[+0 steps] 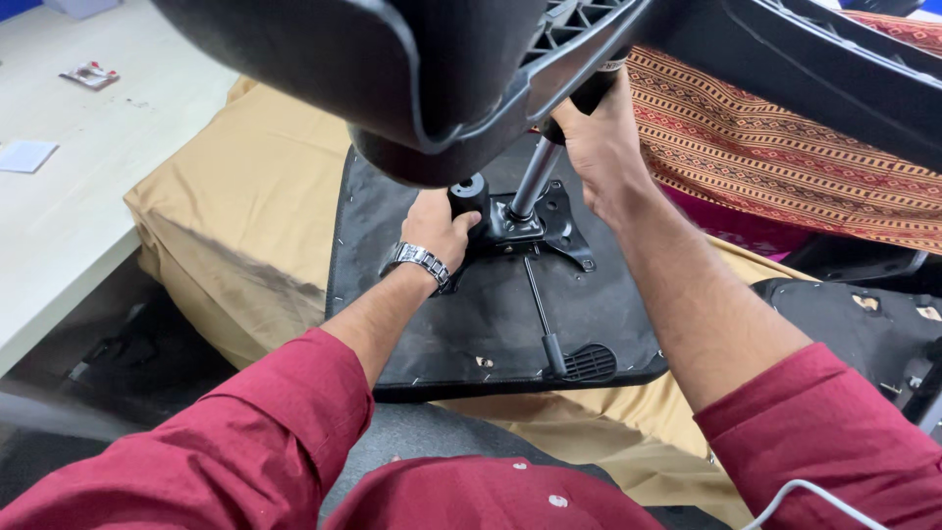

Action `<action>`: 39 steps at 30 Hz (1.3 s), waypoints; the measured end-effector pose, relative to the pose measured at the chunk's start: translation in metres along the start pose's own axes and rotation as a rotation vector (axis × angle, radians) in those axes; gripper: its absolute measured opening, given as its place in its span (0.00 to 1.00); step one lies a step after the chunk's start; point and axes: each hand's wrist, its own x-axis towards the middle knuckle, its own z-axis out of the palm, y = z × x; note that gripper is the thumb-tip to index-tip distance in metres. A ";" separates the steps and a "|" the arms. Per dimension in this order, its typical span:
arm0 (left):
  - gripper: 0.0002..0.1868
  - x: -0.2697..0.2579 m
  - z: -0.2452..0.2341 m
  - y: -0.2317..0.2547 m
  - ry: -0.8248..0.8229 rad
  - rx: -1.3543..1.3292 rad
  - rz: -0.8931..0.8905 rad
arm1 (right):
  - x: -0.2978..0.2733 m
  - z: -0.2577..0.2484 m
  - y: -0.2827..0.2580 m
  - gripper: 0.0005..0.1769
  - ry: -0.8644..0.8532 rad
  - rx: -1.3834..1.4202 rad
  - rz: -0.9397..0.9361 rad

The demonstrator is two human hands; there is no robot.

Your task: The person assembles a chair by attaching the seat to the base and then securing a plastic frame to the underside of the seat using a screwdriver and screws.

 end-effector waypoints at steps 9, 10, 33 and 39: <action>0.27 0.016 -0.031 -0.042 -0.017 0.109 0.069 | 0.009 0.041 0.006 0.23 -0.047 0.087 -0.018; 0.28 0.017 -0.040 -0.048 0.004 0.107 0.122 | 0.010 0.049 0.005 0.22 -0.050 0.085 -0.016; 0.40 0.053 -0.022 -0.030 -0.197 -0.067 0.119 | 0.028 0.013 0.020 0.26 0.066 -0.145 -0.068; 0.40 0.046 -0.006 -0.025 -0.190 -0.066 0.154 | 0.025 -0.010 0.020 0.26 0.015 -0.151 -0.078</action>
